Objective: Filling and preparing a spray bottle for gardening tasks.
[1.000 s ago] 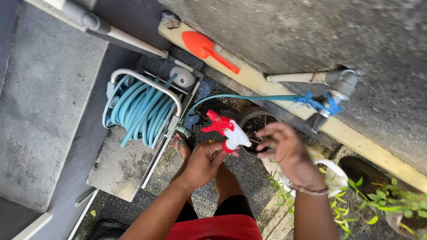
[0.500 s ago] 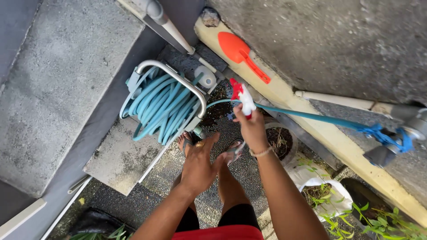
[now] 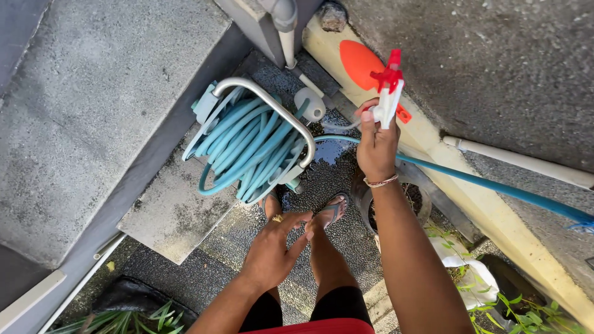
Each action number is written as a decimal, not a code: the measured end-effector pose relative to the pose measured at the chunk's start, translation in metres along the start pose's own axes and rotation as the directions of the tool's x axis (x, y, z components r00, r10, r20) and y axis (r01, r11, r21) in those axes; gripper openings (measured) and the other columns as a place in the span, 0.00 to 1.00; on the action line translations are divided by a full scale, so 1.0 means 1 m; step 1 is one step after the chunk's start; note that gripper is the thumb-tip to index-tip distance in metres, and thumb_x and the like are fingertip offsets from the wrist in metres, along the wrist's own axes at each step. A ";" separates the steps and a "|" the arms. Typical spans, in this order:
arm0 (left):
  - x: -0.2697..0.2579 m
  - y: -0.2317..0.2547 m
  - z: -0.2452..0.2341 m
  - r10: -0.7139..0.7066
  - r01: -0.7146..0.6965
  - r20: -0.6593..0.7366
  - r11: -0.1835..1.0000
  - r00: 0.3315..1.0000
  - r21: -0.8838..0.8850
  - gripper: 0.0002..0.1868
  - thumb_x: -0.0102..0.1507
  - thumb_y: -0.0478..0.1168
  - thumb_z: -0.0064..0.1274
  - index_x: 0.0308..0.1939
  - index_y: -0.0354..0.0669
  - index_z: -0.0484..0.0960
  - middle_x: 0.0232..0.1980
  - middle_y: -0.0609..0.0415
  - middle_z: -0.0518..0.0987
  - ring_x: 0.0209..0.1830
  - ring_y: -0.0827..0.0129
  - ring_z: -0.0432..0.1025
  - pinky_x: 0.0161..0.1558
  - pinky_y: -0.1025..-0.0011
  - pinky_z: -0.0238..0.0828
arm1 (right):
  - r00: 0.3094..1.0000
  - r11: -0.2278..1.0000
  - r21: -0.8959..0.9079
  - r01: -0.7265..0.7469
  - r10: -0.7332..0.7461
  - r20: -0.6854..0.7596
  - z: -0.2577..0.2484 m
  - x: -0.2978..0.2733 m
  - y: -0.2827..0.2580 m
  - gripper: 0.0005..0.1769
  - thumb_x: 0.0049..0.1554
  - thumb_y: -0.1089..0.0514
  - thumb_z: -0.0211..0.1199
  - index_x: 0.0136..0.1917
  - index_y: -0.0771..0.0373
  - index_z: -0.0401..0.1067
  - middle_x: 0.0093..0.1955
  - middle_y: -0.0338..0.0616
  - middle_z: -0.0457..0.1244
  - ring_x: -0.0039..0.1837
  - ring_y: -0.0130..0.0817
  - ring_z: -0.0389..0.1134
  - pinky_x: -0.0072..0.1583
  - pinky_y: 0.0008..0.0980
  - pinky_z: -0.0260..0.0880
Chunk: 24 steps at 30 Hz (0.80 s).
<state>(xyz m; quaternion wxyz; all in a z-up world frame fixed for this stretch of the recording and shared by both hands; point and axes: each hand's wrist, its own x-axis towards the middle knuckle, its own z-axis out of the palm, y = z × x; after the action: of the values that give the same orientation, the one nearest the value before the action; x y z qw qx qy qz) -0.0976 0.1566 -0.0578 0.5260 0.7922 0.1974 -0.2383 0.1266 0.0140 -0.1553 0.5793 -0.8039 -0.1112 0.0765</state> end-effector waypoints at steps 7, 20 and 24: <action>0.003 0.007 -0.019 0.057 -0.058 -0.032 0.998 0.998 -0.034 0.18 0.66 0.44 0.54 0.59 0.45 0.78 0.58 0.52 0.83 0.58 0.58 0.76 0.61 0.57 0.72 | 0.998 0.996 -0.069 0.056 -0.054 0.023 0.022 0.008 0.014 0.12 0.72 0.55 0.54 0.62 0.66 0.64 0.50 0.39 0.65 0.47 0.27 0.62 0.51 0.29 0.64; -0.005 -0.019 -0.032 -0.020 0.018 -0.024 0.998 1.000 -0.056 0.19 0.65 0.45 0.55 0.60 0.49 0.79 0.54 0.53 0.84 0.53 0.60 0.78 0.55 0.58 0.73 | 0.989 0.959 -0.264 0.104 -0.073 0.125 0.081 0.000 0.099 0.15 0.62 0.57 0.67 0.61 0.62 0.75 0.56 0.50 0.70 0.56 0.45 0.73 0.57 0.38 0.72; -0.005 -0.027 -0.034 -0.086 0.086 -0.004 0.992 0.996 -0.089 0.20 0.65 0.47 0.55 0.59 0.48 0.79 0.52 0.50 0.84 0.53 0.61 0.79 0.55 0.59 0.74 | 0.992 0.939 -0.334 0.076 -0.039 0.118 0.093 -0.007 0.147 0.17 0.58 0.59 0.71 0.61 0.61 0.77 0.54 0.50 0.71 0.56 0.45 0.73 0.58 0.39 0.73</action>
<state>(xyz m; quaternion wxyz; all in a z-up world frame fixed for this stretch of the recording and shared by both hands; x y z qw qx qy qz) -0.1118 0.1978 -0.0637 0.5490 0.7598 0.2438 -0.2488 0.1094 0.0526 -0.3239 0.4278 -0.8823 -0.1778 0.0834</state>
